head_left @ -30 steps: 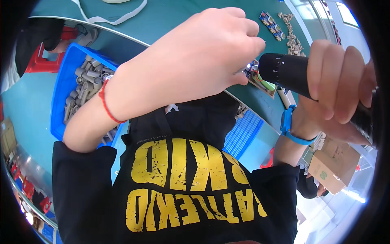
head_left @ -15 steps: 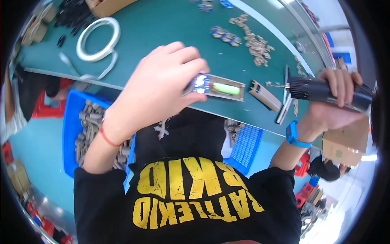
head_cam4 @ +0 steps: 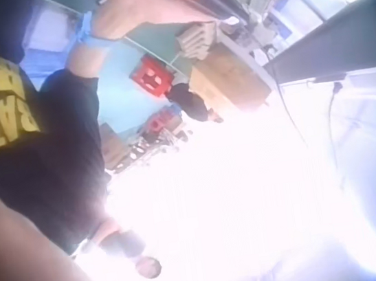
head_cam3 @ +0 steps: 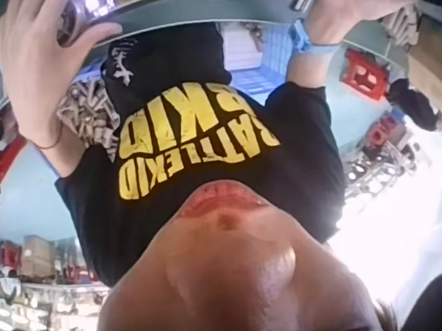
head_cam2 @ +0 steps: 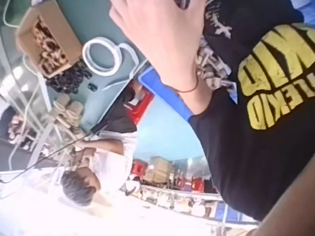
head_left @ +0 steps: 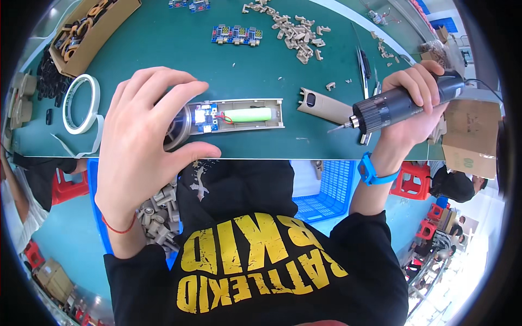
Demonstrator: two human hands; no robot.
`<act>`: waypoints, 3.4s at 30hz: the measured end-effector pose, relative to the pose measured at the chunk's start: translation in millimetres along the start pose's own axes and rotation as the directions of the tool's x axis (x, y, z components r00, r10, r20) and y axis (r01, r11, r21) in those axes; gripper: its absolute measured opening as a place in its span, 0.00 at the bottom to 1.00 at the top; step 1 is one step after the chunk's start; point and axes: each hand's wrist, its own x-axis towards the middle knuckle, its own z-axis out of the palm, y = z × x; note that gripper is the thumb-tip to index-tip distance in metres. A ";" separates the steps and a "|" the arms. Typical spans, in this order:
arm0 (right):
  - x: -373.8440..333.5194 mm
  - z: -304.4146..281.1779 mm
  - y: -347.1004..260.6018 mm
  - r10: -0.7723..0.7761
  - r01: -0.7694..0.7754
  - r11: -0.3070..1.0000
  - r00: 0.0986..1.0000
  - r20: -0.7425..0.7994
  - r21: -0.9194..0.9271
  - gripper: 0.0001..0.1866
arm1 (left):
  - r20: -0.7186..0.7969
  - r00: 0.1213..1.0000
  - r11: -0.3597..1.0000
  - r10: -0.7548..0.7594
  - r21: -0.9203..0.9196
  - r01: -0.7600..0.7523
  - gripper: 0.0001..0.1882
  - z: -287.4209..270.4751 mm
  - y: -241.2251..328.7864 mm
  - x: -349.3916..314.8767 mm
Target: Assembling components of a handheld portable fan, including installing the PCB, battery, and casing using an electric screwdriver.
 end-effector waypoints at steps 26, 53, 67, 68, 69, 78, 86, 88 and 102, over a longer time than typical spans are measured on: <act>-7.3 -76.6 -179.5 -0.440 -0.456 -0.879 0.888 -0.130 -0.138 0.34 | 0.051 0.999 0.981 -0.020 -0.192 0.029 0.22 3.1 3.2 0.8; -31.3 15.6 25.8 0.182 -0.481 -0.092 0.853 -0.489 -0.872 0.17 | 0.027 0.999 0.970 -0.027 -0.242 0.033 0.23 1.4 4.4 0.2; -33.9 7.2 0.4 0.372 -0.656 -0.259 0.610 -0.700 -0.709 0.17 | 0.018 1.000 0.969 -0.011 -0.246 0.015 0.23 2.9 6.8 1.6; -33.4 9.2 0.5 0.357 -0.658 -0.273 0.609 -0.709 -0.702 0.17 | 0.032 0.999 0.976 -0.020 -0.217 0.027 0.24 1.6 6.7 1.0; -32.8 11.3 0.8 0.348 -0.713 -0.229 0.576 -0.740 -0.663 0.16 | 0.032 0.999 0.971 -0.025 -0.237 0.032 0.24 1.8 7.0 0.0; -38.7 13.3 8.9 0.382 -0.686 -0.133 0.631 -0.675 -0.716 0.19 | 0.036 0.999 0.975 -0.031 -0.220 0.039 0.23 4.8 7.4 -0.3; -31.8 16.8 10.7 0.381 -0.643 -0.159 0.660 -0.648 -0.749 0.22 | 0.048 0.998 0.975 -0.051 -0.213 0.061 0.23 2.0 9.6 -0.4; -23.9 20.7 13.9 0.377 -0.631 -0.266 0.628 -0.681 -0.729 0.25 | 0.043 0.999 0.975 -0.034 -0.218 0.042 0.24 2.3 7.3 -2.1; -22.6 46.0 95.0 0.590 0.448 -0.497 0.803 0.089 -0.743 0.29 | -0.020 0.998 0.958 -0.060 -0.283 0.052 0.35 9.7 7.9 1.9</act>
